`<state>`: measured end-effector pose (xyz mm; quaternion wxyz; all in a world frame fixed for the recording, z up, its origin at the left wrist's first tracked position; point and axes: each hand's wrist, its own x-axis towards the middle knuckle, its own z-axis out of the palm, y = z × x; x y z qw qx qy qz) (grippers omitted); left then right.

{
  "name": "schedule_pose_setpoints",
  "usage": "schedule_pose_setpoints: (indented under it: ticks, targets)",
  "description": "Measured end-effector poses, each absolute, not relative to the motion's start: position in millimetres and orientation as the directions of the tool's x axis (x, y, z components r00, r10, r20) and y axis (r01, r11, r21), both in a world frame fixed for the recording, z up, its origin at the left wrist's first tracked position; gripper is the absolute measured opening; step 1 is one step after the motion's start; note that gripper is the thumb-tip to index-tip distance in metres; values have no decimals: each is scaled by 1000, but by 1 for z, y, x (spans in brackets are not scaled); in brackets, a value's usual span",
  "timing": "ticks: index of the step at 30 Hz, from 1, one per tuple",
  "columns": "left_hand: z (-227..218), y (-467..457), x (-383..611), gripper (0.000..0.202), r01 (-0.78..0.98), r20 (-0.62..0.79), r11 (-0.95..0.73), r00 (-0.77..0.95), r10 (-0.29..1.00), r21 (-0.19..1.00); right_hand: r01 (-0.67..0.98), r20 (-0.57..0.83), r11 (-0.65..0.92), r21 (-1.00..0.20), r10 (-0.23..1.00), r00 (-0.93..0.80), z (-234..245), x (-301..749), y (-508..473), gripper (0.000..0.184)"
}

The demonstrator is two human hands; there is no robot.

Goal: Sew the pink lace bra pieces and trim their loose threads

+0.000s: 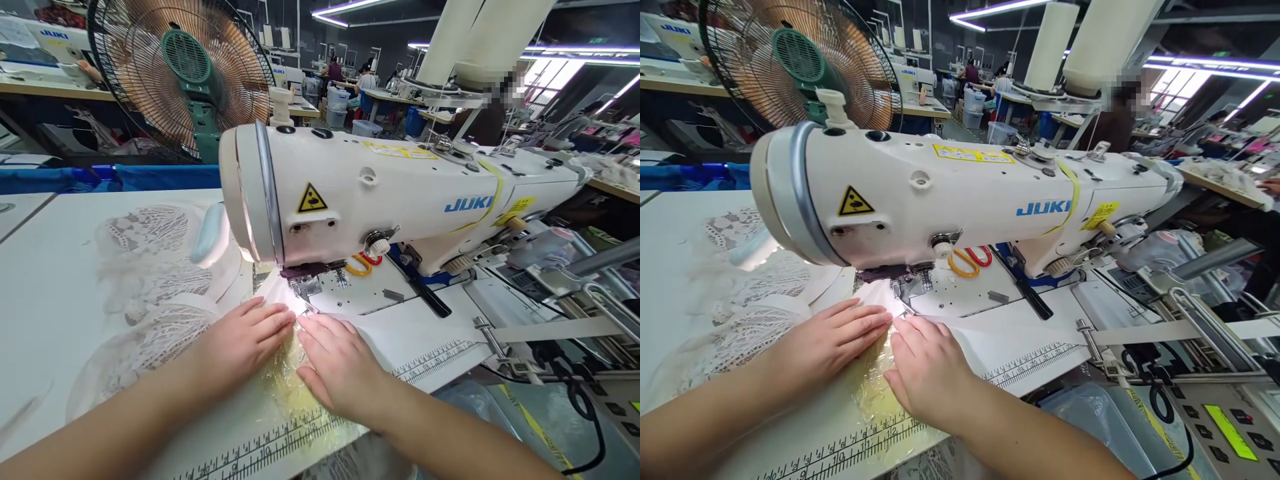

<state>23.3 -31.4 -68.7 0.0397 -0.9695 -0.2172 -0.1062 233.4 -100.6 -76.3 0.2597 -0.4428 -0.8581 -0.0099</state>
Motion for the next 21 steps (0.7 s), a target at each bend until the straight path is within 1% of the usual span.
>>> schedule_pose_setpoints:
  ticks: [4, 9, 14, 18, 21]
  targets:
    - [-64, -17, 18, 37, 395, 223, -919, 895, 385, 2, 763, 454, 609, -216, 755, -473, -77, 233, -101, 33]
    - [-59, -1, 14, 41, 409, 190, -912, 892, 409, 44, 760, 432, 606, -236, 766, -477, -74, 232, -101, 32]
    - [-56, 12, 13, 42, 370, 213, -929, 906, 367, 26, 756, 427, 609, -243, 766, -480, -73, 232, -102, 31]
    - [-53, 20, 16, 42, 400, 172, -916, 902, 396, 14, 748, 429, 615, -250, 763, -484, -73, 232, -100, 32]
    - [-44, 13, 19, 40, 415, 219, -909, 890, 399, -31, 725, 478, 639, -258, 736, -479, -69, 235, -98, 30]
